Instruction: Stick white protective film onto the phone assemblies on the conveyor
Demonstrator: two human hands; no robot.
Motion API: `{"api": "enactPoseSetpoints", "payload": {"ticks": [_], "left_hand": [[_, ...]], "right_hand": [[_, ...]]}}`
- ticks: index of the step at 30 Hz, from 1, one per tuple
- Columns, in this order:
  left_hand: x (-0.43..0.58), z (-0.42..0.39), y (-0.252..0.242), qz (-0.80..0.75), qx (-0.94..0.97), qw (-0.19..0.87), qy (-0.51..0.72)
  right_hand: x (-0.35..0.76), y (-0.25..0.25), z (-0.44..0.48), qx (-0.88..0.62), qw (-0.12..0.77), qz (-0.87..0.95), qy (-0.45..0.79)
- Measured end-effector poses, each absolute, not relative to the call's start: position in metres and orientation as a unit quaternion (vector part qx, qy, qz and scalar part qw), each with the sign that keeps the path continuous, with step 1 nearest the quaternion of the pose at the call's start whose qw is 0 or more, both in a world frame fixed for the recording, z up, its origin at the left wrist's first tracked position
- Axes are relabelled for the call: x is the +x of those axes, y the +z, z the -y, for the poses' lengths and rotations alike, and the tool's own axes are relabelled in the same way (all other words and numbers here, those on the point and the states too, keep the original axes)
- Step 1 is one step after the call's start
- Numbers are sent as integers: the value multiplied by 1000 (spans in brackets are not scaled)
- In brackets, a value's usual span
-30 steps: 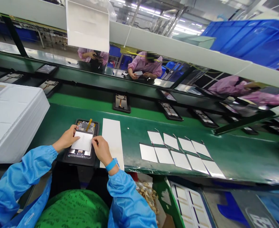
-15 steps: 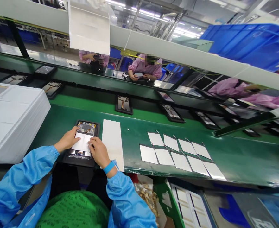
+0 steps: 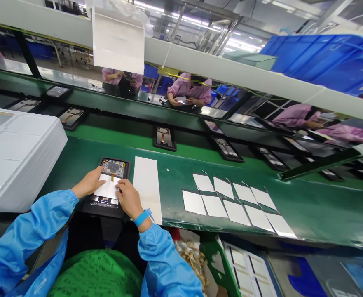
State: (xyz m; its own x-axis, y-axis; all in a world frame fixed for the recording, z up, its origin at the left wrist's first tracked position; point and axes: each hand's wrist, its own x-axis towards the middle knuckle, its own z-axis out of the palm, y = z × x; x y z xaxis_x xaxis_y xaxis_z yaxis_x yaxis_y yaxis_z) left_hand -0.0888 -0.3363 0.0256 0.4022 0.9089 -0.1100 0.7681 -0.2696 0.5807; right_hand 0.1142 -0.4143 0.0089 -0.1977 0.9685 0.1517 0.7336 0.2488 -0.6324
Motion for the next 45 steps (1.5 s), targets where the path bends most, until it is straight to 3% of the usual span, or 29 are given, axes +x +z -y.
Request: {"api": "enactPoseSetpoints", "payload": {"ticks": [19, 25, 32, 38, 40, 45], "left_hand": [[-86, 328, 44, -573, 802, 170, -15], [-101, 334, 14, -631, 768, 98, 54], [-98, 353, -27, -644, 699, 205, 234], [-85, 329, -9, -540, 575, 474, 391], [-71, 294, 5, -552, 557, 483, 389], [-2, 170, 35, -604, 585, 381, 384]], "right_hand": [[105, 8, 417, -594, 206, 764, 141], [107, 6, 421, -634, 260, 720, 109], [109, -10, 425, -649, 324, 670, 161], [140, -6, 424, -625, 443, 598, 235], [161, -5, 422, -631, 484, 569, 210], [206, -24, 420, -644, 507, 563, 108]]}}
